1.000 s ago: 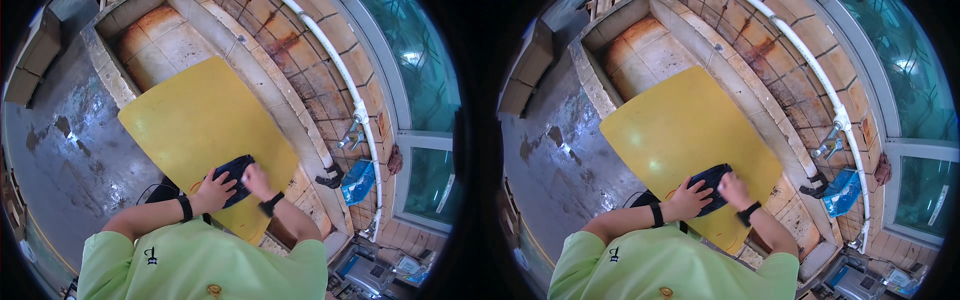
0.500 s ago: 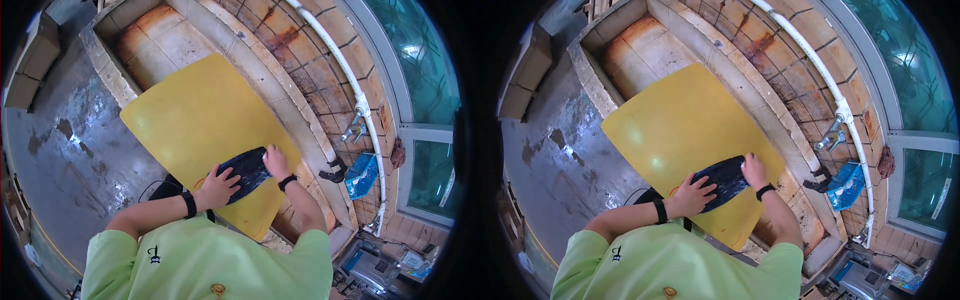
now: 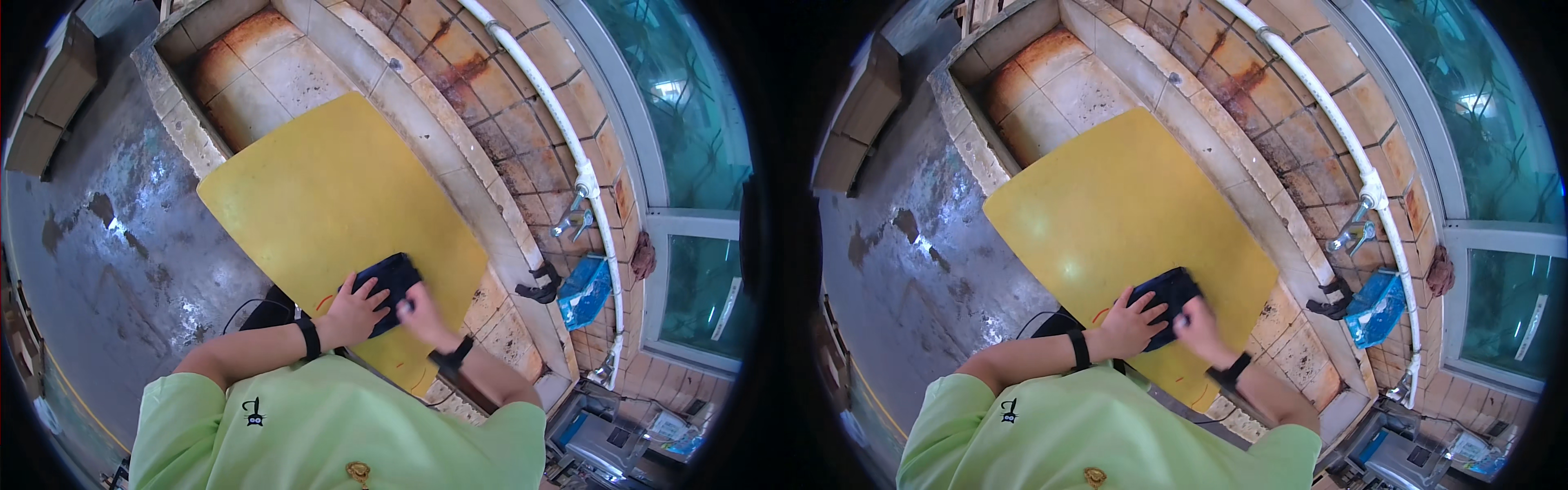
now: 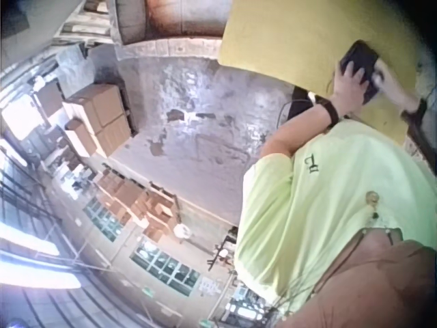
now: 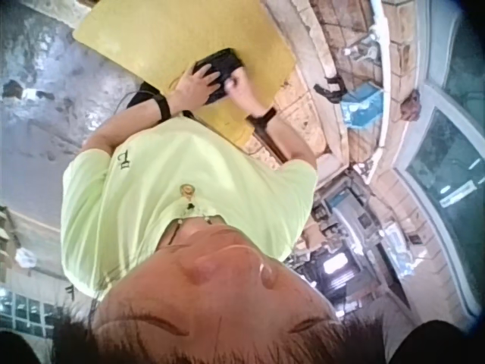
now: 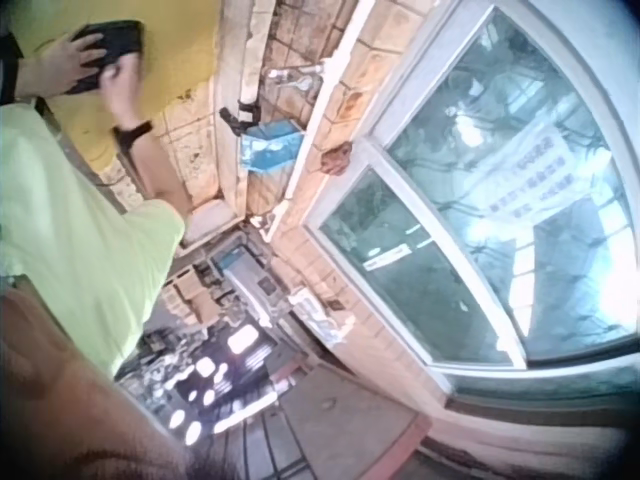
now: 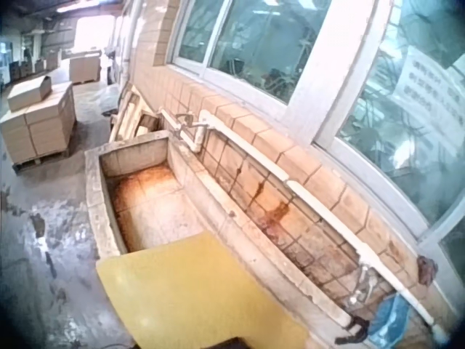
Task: Wash the cloth and wring it out.
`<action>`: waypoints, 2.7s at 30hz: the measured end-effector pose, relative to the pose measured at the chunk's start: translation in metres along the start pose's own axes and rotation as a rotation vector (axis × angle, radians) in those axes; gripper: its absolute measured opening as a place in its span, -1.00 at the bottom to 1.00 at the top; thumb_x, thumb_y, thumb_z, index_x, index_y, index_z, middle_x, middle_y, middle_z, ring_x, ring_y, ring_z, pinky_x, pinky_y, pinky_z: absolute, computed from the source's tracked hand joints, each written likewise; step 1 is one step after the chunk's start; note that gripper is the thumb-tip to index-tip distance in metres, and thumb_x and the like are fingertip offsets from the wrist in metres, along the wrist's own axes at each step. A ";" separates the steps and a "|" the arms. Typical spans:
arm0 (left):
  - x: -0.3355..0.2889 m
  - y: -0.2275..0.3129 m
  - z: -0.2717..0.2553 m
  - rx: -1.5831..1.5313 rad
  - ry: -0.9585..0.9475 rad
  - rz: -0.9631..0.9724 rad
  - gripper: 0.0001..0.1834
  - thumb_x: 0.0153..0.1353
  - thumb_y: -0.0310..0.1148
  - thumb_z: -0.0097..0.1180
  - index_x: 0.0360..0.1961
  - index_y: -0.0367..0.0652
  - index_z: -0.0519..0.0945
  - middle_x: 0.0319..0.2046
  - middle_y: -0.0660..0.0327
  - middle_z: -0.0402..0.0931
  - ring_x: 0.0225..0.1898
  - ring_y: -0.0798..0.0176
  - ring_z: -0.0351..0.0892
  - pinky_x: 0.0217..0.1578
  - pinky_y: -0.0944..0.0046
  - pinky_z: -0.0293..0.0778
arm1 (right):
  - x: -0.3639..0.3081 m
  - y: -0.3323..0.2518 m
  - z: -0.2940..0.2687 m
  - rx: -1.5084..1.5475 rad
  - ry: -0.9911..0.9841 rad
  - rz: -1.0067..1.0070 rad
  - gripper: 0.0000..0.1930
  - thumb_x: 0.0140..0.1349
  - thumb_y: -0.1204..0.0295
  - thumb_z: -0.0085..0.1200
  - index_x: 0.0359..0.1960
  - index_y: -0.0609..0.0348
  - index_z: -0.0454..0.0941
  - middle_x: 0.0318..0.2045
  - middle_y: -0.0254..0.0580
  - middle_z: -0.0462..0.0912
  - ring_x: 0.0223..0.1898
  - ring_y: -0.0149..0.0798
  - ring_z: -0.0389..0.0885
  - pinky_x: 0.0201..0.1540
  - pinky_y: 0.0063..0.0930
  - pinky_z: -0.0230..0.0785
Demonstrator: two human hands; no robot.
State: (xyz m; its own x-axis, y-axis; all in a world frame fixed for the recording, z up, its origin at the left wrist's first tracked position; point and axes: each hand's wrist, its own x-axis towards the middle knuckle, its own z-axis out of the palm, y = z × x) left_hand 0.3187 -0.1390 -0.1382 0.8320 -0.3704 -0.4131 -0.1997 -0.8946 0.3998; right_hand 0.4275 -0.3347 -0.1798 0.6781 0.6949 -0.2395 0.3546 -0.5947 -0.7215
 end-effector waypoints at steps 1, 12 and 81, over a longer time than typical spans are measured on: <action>0.000 0.001 -0.001 -0.004 -0.040 -0.004 -0.49 0.24 -0.11 -0.02 0.25 0.23 0.41 0.39 0.30 0.11 0.43 0.03 -0.05 0.32 -0.31 -0.14 | 0.001 0.003 0.002 -0.061 0.013 -0.055 -0.78 0.03 0.51 0.11 -0.32 0.21 0.33 -0.35 0.06 0.47 -0.27 0.16 0.47 -0.23 -0.05 0.35; -0.016 0.002 -0.005 -0.020 0.150 0.121 -0.59 0.12 -0.21 0.10 0.03 0.02 0.57 0.17 0.14 0.32 0.31 0.00 0.14 0.24 -0.09 0.13 | 0.018 0.120 -0.059 -0.201 0.032 0.204 -0.37 0.02 0.36 0.30 0.10 0.25 0.25 -0.17 0.02 0.50 -0.26 -0.12 0.56 -0.19 -0.35 0.44; 0.021 -0.039 -0.013 -0.353 0.198 -0.143 -0.53 -0.03 -0.33 0.15 0.01 0.06 0.60 0.09 -0.05 0.36 0.14 -0.15 0.34 0.13 0.00 0.34 | 0.067 0.092 -0.054 0.152 0.145 0.250 -0.60 0.07 0.34 0.33 -0.07 0.21 0.54 -0.23 -0.19 0.56 -0.17 -0.26 0.57 -0.07 -0.35 0.41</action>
State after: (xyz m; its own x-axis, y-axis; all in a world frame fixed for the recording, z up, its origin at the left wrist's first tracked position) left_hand 0.3504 -0.1088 -0.1516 0.9287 -0.1629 -0.3332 0.0853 -0.7804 0.6194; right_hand 0.5405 -0.3642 -0.2270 0.8207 0.4635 -0.3342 0.0729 -0.6650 -0.7433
